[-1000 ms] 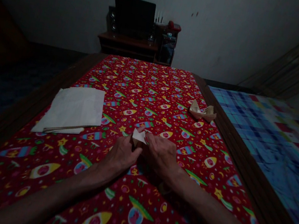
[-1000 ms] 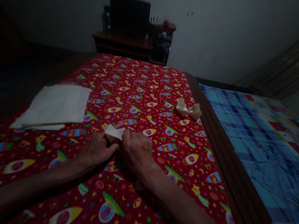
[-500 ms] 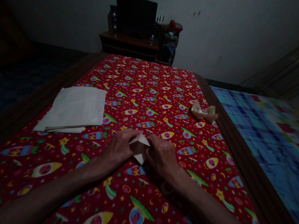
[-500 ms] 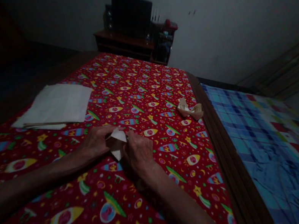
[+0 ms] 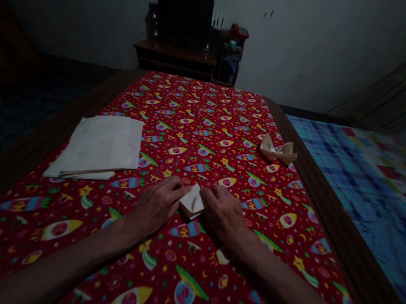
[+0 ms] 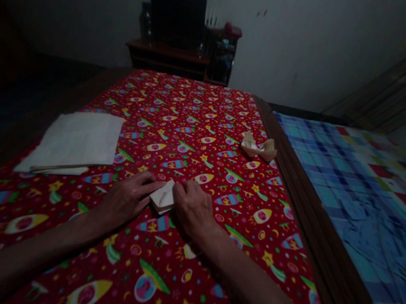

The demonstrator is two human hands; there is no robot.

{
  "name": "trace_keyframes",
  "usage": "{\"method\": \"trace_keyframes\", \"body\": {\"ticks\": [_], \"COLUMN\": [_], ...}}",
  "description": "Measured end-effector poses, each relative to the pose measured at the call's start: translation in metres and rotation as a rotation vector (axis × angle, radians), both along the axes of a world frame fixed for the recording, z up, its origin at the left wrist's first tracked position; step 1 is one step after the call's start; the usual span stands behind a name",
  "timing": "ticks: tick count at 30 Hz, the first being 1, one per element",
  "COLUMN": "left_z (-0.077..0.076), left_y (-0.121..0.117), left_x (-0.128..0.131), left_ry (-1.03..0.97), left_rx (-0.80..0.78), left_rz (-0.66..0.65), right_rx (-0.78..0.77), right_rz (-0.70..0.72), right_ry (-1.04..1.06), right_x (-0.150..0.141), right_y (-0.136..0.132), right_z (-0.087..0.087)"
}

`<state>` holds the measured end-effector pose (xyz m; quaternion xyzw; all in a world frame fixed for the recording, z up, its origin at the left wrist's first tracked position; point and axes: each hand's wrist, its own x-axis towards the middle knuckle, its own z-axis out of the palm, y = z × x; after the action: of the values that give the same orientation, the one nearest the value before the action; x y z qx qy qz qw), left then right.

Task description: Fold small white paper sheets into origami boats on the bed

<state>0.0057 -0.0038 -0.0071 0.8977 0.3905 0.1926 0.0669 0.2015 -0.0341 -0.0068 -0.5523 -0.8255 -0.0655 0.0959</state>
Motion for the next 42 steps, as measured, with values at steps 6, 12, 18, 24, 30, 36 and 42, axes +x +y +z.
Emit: {"method": "trace_keyframes", "body": {"ticks": [6,12,18,24,30,36,42], "left_z": [0.003,0.011,0.007,0.01,0.002,-0.005,-0.002], "left_y": [0.008,0.019,0.013,0.0,-0.002,0.001,-0.001], "left_x": [-0.003,0.002,0.01,0.004,-0.014,-0.024,-0.025], "left_ry": [-0.081,-0.397,-0.564,-0.051,-0.031,-0.003,0.031], "left_rx": [-0.097,-0.418,-0.875,-0.132,0.144,0.165,0.133], "left_rz": [-0.044,0.093,0.124,0.073,-0.116,-0.154,-0.178], "right_rx": [-0.039,-0.111,-0.034,0.019,0.167,0.084,0.193], "right_rz": [0.077,0.054,0.075,0.174,0.209,0.232,0.326], "right_ry": [0.191,0.658,0.744,0.385,0.114,-0.079,0.132], "right_x": [0.006,0.007,0.002,0.002,0.003,-0.003,0.007], "right_y": [0.006,0.018,0.018,0.01,0.002,-0.005,-0.013], "right_z": [-0.001,0.008,0.003,-0.012,-0.014,0.001,-0.007]}}
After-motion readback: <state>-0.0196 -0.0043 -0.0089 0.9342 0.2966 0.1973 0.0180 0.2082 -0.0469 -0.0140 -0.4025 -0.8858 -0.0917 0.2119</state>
